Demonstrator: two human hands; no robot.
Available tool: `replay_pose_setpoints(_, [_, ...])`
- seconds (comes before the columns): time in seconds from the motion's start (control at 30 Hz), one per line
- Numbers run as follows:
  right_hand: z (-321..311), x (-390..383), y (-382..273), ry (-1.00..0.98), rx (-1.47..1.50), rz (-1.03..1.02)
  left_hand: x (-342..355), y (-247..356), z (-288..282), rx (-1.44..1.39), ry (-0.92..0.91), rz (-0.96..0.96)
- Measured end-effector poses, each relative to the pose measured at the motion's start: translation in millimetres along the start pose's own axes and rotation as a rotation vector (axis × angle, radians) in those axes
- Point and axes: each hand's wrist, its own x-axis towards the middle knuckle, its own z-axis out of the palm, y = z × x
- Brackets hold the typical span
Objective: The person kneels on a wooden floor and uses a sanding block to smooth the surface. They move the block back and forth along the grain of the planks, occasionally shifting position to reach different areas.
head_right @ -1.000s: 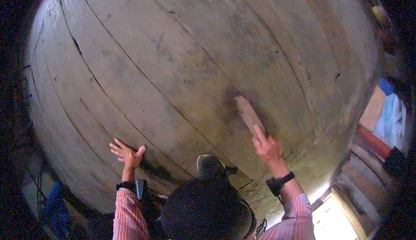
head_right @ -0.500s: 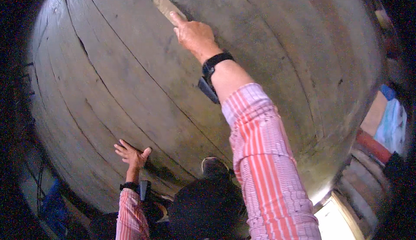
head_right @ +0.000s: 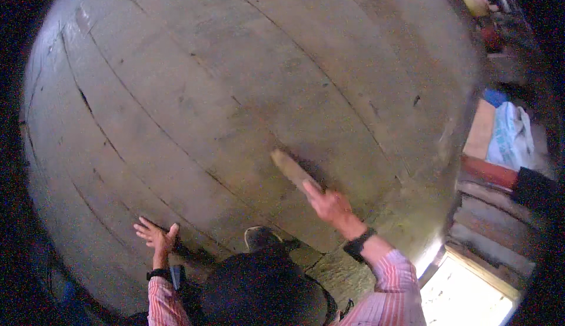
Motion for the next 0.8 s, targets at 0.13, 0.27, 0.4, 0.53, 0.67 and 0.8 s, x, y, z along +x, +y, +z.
replay_pose_setpoints(0.13, [7.0, -23.3, -16.5, 0.051, 0.034, -0.012, 1.7, -9.3, 6.3, 0.130, 0.076, 0.082])
replay_pose_setpoints(0.27, [4.5, 77.6, -53.3, 0.102, 0.056, -0.077, 3.1, -13.3, 12.1, 0.255, 0.146, 0.125])
replay_pose_setpoints(0.4, [-18.4, 219.7, -96.0, 0.208, 0.150, -0.162, 3.9, -12.4, 9.8, 0.260, 0.101, 0.114])
replay_pose_setpoints(0.53, [-38.7, 311.3, -136.5, 0.251, 0.251, -0.183, 1.6, -7.0, 2.8, 0.230, 0.067, 0.105])
replay_pose_setpoints(0.67, [-58.1, 346.0, -166.4, 0.236, 0.310, -0.111, -1.7, 0.6, -4.1, 0.086, -0.022, 0.035])
replay_pose_setpoints(0.8, [-45.7, 310.9, -168.7, 0.177, 0.379, -0.120, -1.2, 8.7, -8.2, 0.062, -0.034, -0.009])
